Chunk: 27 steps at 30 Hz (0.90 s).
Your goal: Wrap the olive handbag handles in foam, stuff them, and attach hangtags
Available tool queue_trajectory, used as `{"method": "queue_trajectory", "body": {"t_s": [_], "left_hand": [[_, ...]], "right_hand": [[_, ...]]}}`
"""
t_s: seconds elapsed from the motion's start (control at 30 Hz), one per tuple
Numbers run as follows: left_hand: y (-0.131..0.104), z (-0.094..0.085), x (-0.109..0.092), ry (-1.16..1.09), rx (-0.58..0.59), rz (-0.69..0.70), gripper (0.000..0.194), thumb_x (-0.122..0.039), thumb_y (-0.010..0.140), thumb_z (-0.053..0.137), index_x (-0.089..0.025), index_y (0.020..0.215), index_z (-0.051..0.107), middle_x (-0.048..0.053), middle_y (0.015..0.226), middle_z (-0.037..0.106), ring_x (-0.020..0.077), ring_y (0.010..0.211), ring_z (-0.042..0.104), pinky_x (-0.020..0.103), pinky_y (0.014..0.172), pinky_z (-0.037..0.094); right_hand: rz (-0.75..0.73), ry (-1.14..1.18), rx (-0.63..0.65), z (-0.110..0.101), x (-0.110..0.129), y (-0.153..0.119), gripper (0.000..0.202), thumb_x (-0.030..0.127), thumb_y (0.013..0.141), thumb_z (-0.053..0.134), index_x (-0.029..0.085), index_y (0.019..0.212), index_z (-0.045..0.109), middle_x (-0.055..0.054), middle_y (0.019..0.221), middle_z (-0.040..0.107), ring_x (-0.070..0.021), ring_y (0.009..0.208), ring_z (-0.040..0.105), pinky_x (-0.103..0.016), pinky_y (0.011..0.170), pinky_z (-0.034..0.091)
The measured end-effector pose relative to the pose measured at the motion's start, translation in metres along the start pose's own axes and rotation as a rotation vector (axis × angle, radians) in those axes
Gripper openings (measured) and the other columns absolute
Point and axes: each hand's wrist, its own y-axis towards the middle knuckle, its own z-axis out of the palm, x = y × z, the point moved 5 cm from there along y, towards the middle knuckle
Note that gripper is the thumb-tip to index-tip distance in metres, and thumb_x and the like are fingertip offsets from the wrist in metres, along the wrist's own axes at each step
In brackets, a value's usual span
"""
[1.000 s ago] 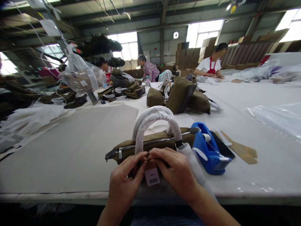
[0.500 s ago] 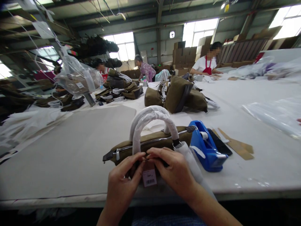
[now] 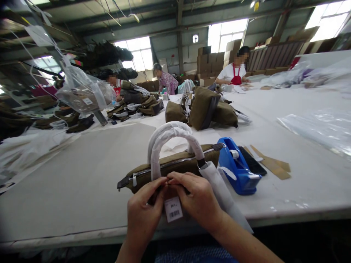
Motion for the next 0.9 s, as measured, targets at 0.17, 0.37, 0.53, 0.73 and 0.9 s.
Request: {"method": "queue_trajectory", "body": {"t_s": [0.17, 0.37, 0.53, 0.73, 0.9], "left_hand": [[-0.007, -0.013, -0.001, 0.035, -0.083, 0.009, 0.027, -0.018, 0.094, 0.068, -0.026, 0.119, 0.071, 0.003, 0.118, 0.074, 0.0165, 0.108, 0.070, 0.024, 0.091, 0.058], [-0.034, -0.042, 0.033, 0.137, -0.386, -0.079, 0.058, -0.030, 0.090, 0.074, -0.031, 0.144, 0.054, 0.008, 0.153, 0.051, 0.0268, 0.143, 0.048, 0.044, 0.121, 0.038], [-0.046, -0.015, 0.101, -0.262, -0.207, -0.378, 0.119, -0.065, 0.080, 0.076, -0.031, 0.164, -0.001, 0.013, 0.173, 0.012, 0.0335, 0.157, 0.021, 0.048, 0.125, 0.029], [-0.045, 0.011, 0.114, -0.415, -0.125, -0.611, 0.101, -0.079, 0.078, 0.065, -0.017, 0.153, 0.040, 0.018, 0.137, 0.065, 0.0360, 0.137, 0.055, 0.045, 0.111, 0.049], [-0.044, 0.004, 0.097, -0.341, -0.088, -0.655, 0.102, -0.083, 0.077, 0.061, -0.016, 0.151, 0.044, 0.017, 0.137, 0.065, 0.0362, 0.138, 0.053, 0.043, 0.113, 0.048]], "right_hand": [[-0.001, -0.066, -0.045, -0.011, -0.002, -0.009, 0.035, 0.008, 0.094, 0.065, 0.023, 0.125, 0.067, -0.003, 0.115, 0.077, -0.0149, 0.096, 0.076, -0.023, 0.089, 0.062], [-0.102, -0.240, -0.249, -0.059, -0.006, -0.038, 0.025, 0.012, 0.093, 0.068, 0.026, 0.113, 0.070, -0.002, 0.104, 0.076, -0.0165, 0.097, 0.073, -0.028, 0.096, 0.058], [0.459, -0.078, -0.501, -0.084, -0.088, -0.055, 0.042, 0.049, 0.095, 0.065, 0.023, 0.129, 0.061, -0.012, 0.129, 0.067, -0.0296, 0.119, 0.067, -0.050, 0.106, 0.053], [0.619, 0.187, -0.049, -0.048, -0.121, -0.047, 0.067, 0.071, 0.099, 0.037, 0.021, 0.136, 0.064, -0.013, 0.137, 0.067, -0.0339, 0.137, 0.055, -0.053, 0.120, 0.038], [0.548, 0.161, 0.031, -0.058, -0.105, -0.041, 0.062, 0.066, 0.101, 0.038, 0.025, 0.141, 0.060, -0.009, 0.140, 0.066, -0.0339, 0.134, 0.057, -0.053, 0.117, 0.042]]}}
